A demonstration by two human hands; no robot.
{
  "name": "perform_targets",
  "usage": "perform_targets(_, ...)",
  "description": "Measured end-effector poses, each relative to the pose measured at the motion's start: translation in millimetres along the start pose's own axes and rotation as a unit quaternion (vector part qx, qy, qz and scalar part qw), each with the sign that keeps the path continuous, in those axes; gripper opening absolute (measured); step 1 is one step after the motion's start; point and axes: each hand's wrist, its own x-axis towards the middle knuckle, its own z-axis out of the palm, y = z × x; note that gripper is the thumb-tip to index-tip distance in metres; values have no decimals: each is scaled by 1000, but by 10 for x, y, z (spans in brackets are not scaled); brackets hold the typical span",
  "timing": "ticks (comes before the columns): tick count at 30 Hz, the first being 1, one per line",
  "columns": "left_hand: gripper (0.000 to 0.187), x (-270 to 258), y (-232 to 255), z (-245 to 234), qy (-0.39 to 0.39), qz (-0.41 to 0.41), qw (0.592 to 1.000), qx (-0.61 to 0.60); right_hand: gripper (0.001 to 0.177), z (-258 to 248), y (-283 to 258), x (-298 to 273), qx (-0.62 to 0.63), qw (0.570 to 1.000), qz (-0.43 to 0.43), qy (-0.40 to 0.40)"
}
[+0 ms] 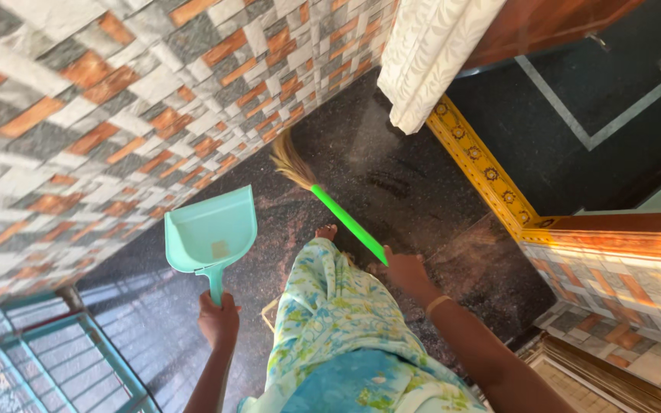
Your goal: The person sweeps dust and debris from the floor into a dustpan using a broom, moving through a hallway and into another room.
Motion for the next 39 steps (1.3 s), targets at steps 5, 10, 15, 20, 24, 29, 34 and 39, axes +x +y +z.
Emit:
perform_targets(5,29,-368,-214,-267,19,-55,998,-16,64,141,737,-960,7,997,71,-4)
perform_targets(10,28,-511,-341,-410,33,-39,999,-14,68,83,1332,-1614,73,969,226,-67)
perform_targets(15,27,-623,-322,-517,19,-58,998,-19,52,82,1336,-1102,318,926,198,-51)
perform_targets(20,31,-672,-484,-617,-1,-88,996,31,42,323,756,-357,440,868,216,-76)
perform_targets(24,30,-673,-687,-715,7,-84,996,17,42,645,90,-123,424,892,117,-106)
perform_targets(29,29,-617,-917,-898,7,-64,997,48,47,910,-727,-227,330,935,52,-118)
perform_targets(34,29,-436,-1069,-988,7,-47,998,45,74,769,-884,-902,131,988,25,-74)
perform_targets(39,31,-296,-1166,-1010,8,-28,998,58,72,652,-458,-1858,121,988,90,-31)
